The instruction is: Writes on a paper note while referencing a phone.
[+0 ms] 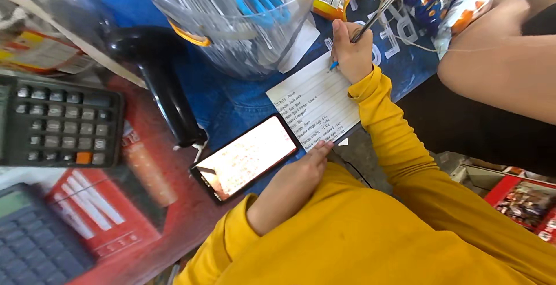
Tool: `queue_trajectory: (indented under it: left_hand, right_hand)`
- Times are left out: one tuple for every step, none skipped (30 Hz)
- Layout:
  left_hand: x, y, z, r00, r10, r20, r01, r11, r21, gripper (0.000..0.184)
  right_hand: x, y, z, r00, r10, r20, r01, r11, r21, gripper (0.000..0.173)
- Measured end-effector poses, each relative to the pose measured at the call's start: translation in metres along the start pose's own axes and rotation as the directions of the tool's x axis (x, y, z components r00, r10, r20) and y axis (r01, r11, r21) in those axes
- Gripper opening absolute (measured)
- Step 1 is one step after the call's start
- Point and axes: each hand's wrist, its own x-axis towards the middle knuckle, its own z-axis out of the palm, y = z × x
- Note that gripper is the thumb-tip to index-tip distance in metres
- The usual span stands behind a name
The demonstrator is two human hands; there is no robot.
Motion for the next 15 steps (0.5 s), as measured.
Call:
queue_trajectory:
  left_hand:
    - [0.0,0.0,-0.001,1.0,0.001,0.007,-0.001,1.0,-0.001,0.032]
    - [0.0,0.0,-0.001,1.0,0.003,0.013,-0.003,1.0,-0.003,0.032]
    - [0.0,0.0,-0.001,1.0,0.003,0.013,-0.002,1.0,-0.005,0.032]
    - [0.0,-0.001,0.0,1.0,-0.001,0.012,0.001,1.0,-0.004,0.032]
    - [0.0,-0.001,0.0,1.0,0.0,-0.004,0.0,1.0,-0.002,0.031]
    - [0.001,0.0,0.0,1.0,-0.002,-0.026,0.002,1.0,-0.013,0.031]
    - [0.004,0.003,-0.008,1.0,-0.02,-0.004,0.019,0.999,-0.034,0.031]
    - [0.009,0.006,-0.025,0.995,-0.047,0.093,0.053,0.997,-0.061,0.033]
    - [0.018,0.011,-0.047,0.972,-0.079,0.222,0.103,0.99,-0.1,0.036]
    - [0.022,0.013,-0.056,0.971,-0.095,0.219,0.13,0.98,-0.152,0.034]
    - [0.022,0.015,-0.055,0.986,-0.111,0.128,0.138,0.964,-0.226,0.029]
    - [0.022,0.017,-0.053,0.99,-0.126,0.063,0.138,0.953,-0.271,0.026]
    - [0.021,0.018,-0.052,0.99,-0.136,0.034,0.14,0.946,-0.293,0.026]
    - [0.021,0.019,-0.052,0.989,-0.145,0.028,0.147,0.94,-0.308,0.026]
    - [0.022,0.02,-0.053,0.987,-0.157,0.029,0.158,0.935,-0.316,0.026]
  right_hand:
    - [0.0,-0.001,0.0,1.0,-0.008,0.008,0.008,1.0,-0.014,0.041]
    - [0.0,-0.001,0.001,1.0,-0.018,0.015,0.018,0.999,-0.027,0.041]
    - [0.0,0.0,0.001,0.999,-0.031,0.015,0.031,0.999,-0.037,0.041]
    - [0.0,0.0,0.001,0.999,-0.039,0.013,0.04,0.998,-0.043,0.042]
    - [0.001,0.0,0.001,0.999,-0.04,0.016,0.041,0.998,-0.045,0.042]
    - [0.001,0.0,0.001,0.999,-0.033,0.029,0.035,0.998,-0.05,0.042]
    - [0.001,-0.001,0.0,0.999,-0.009,0.042,0.01,0.999,-0.036,0.042]
    - [0.002,-0.001,-0.001,0.998,0.035,0.046,-0.037,0.999,0.03,0.042]
    - [0.003,-0.001,-0.003,0.994,0.099,0.038,-0.104,0.983,0.154,0.043]
    - [0.003,-0.003,-0.005,0.989,0.148,0.019,-0.147,0.941,0.304,0.045]
    - [0.001,-0.005,-0.009,0.989,0.15,0.006,-0.139,0.9,0.413,0.047]
    - [-0.003,-0.01,-0.015,0.994,0.105,0.003,-0.093,0.871,0.482,0.047]
    - [-0.011,-0.019,-0.022,1.0,0.013,0.022,-0.023,0.847,0.531,0.046]
    - [-0.02,-0.03,-0.031,0.993,-0.103,0.057,0.053,0.822,0.567,0.041]
    - [-0.03,-0.045,-0.042,0.966,-0.239,0.098,0.137,0.795,0.592,0.035]
